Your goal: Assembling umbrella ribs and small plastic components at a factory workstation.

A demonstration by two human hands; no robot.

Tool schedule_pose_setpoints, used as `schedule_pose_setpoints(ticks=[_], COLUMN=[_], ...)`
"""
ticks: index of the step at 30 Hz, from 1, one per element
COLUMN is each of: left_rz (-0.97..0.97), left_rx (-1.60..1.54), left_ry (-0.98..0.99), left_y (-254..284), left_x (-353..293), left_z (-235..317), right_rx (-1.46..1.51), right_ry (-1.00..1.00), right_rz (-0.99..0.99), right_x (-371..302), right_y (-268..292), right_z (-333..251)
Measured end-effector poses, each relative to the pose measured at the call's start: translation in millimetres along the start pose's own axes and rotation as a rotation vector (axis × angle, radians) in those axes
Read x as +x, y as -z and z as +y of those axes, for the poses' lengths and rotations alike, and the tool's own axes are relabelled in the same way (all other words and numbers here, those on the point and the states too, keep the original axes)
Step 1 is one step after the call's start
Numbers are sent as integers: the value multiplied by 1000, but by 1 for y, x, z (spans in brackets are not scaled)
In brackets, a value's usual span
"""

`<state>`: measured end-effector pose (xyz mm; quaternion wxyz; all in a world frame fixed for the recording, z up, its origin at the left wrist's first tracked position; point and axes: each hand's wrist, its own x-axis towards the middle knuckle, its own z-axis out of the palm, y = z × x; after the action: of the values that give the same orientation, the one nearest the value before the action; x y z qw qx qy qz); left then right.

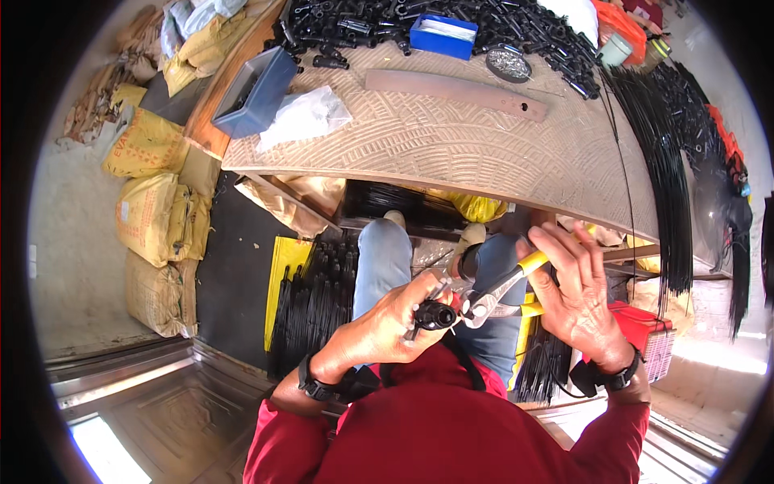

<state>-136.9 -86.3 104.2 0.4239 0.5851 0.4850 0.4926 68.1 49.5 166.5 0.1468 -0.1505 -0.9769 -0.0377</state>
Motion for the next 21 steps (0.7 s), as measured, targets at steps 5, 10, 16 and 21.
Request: schedule_pose_setpoints(ticks=[5, 10, 16, 21], left_rz=[-69, -204, -15, 134], left_rx=[118, 41, 179, 175], left_ry=[-122, -9, -392, -123], left_y=[4, 11, 12, 8], left_x=[0, 1, 3, 2], left_z=[4, 1, 2, -6], right_rx=[-275, -222, -396, -520], right_ry=[219, 369, 591, 176], right_rz=[59, 42, 156, 208], right_x=[15, 27, 55, 12], right_y=[12, 16, 26, -10], right_z=[0, 15, 27, -9])
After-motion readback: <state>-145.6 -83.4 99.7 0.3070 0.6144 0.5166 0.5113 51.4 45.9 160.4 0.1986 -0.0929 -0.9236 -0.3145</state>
